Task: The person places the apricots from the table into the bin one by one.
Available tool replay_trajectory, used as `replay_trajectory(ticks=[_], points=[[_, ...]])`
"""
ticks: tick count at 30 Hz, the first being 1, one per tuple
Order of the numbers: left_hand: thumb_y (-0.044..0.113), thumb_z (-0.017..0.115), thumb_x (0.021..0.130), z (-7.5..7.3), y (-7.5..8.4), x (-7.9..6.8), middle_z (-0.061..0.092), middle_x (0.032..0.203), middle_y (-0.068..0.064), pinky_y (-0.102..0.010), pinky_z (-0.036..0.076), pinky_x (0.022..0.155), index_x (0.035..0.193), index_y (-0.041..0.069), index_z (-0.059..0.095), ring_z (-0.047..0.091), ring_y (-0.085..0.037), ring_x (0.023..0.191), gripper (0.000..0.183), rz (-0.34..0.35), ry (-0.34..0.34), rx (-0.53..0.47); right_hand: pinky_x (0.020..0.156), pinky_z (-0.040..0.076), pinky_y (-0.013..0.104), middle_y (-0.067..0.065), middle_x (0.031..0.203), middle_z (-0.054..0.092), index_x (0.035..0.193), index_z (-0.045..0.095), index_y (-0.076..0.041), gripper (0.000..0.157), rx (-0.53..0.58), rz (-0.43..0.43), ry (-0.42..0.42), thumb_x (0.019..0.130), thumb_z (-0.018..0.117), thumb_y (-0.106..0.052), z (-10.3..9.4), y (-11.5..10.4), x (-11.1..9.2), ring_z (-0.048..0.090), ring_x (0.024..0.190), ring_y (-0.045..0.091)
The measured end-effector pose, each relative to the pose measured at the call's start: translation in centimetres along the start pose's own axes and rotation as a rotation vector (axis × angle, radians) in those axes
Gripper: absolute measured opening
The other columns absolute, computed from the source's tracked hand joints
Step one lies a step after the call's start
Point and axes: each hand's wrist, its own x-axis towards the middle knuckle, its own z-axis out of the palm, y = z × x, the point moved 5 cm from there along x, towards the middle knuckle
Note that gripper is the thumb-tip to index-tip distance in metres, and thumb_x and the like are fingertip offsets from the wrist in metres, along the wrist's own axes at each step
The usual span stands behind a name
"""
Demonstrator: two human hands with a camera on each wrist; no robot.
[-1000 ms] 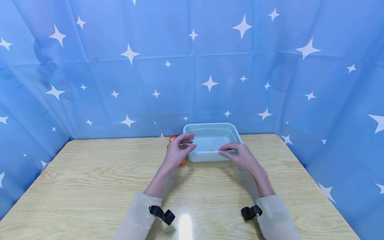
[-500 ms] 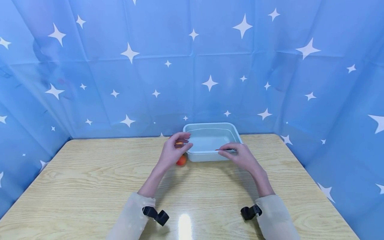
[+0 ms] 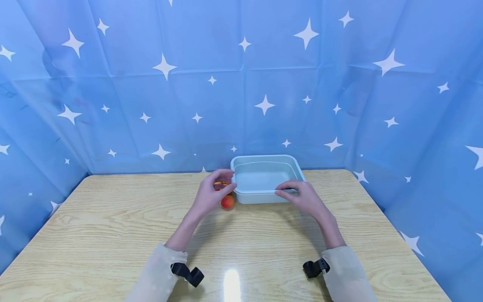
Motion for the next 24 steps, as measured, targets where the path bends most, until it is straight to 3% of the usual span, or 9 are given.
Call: replay_trajectory(ticks=[6,13,24], points=[[0.003,0.075,0.089,-0.5,-0.3,-0.2,0.064,0.116,-0.024,-0.049,0.055,0.089,0.122,-0.001,0.066,0.063,-0.039,0.103,0.034,0.007,-0.003,0.012,0.083,0.054,0.033,-0.005,0.101,0.074,0.107,0.079,-0.015,0.018,-0.004,-0.006,0.002,0.095,0.073,-0.027,0.0,0.0,0.0,0.067,0.095,0.013],[-0.001,0.075,0.088,-0.8,-0.9,-0.6,0.063,0.118,-0.025,-0.047,0.054,0.093,0.125,-0.006,0.063,0.063,-0.04,0.107,0.039,-0.012,-0.021,0.04,0.084,0.055,0.039,-0.005,0.102,0.073,0.108,0.078,-0.018,0.017,-0.008,0.002,-0.006,0.096,0.072,-0.028,0.0,0.0,-0.1,0.067,0.097,0.016],[0.002,0.075,0.089,-1.5,-2.3,-1.4,0.063,0.125,-0.023,-0.048,0.053,0.095,0.128,-0.004,0.061,0.062,-0.039,0.107,0.042,-0.07,-0.069,0.113,0.084,0.055,0.039,-0.004,0.102,0.073,0.108,0.078,-0.018,0.017,-0.007,0.006,-0.006,0.096,0.071,-0.028,0.1,-0.1,-0.1,0.067,0.097,0.016]])
